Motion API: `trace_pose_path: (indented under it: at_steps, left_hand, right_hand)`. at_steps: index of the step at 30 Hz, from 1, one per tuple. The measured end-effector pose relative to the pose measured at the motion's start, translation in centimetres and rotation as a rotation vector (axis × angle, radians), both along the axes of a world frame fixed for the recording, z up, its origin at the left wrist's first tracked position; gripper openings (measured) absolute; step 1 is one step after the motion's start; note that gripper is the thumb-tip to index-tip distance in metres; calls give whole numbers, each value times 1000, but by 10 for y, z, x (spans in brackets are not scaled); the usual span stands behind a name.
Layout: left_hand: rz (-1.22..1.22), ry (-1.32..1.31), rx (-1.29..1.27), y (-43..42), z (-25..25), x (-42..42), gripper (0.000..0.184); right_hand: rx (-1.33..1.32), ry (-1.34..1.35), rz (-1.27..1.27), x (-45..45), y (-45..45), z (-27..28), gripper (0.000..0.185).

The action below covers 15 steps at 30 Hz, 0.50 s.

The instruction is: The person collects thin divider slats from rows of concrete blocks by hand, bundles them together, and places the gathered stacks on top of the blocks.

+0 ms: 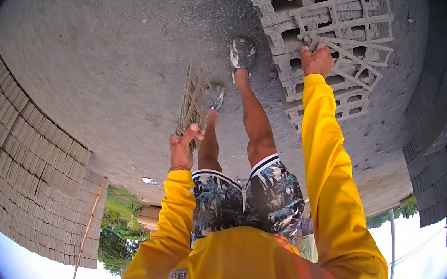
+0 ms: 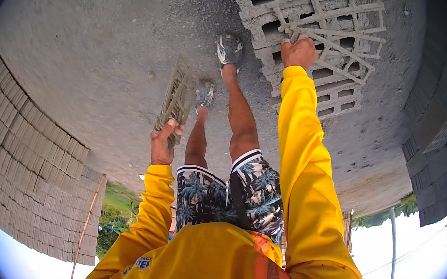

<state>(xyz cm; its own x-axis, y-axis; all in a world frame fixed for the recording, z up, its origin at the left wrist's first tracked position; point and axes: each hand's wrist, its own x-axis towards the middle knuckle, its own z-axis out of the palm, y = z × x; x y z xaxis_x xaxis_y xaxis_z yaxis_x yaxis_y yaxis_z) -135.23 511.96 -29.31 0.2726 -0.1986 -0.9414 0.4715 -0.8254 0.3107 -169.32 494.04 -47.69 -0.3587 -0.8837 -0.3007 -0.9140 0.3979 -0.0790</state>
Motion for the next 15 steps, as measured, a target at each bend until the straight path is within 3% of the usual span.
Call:
trace_pose_path:
  at_steps: [5, 9, 12, 15]
  left_hand:
    - [42, 6, -4, -9, -2, -5, 21]
    - [53, 49, -36, -8, -8, -5, 21]
    - [111, 94, -41, -20, -7, -13, 21]
    - [139, 116, -64, -26, -10, -22, 20]
  right_hand:
    - [9, -145, 84, -22, 25, 15, 35]
    - [111, -318, -52, -30, 22, 11, 43]
    - [471, 36, 50, -3, 3, 40, 46]
    - [430, 129, 186, -17, 22, 41, 44]
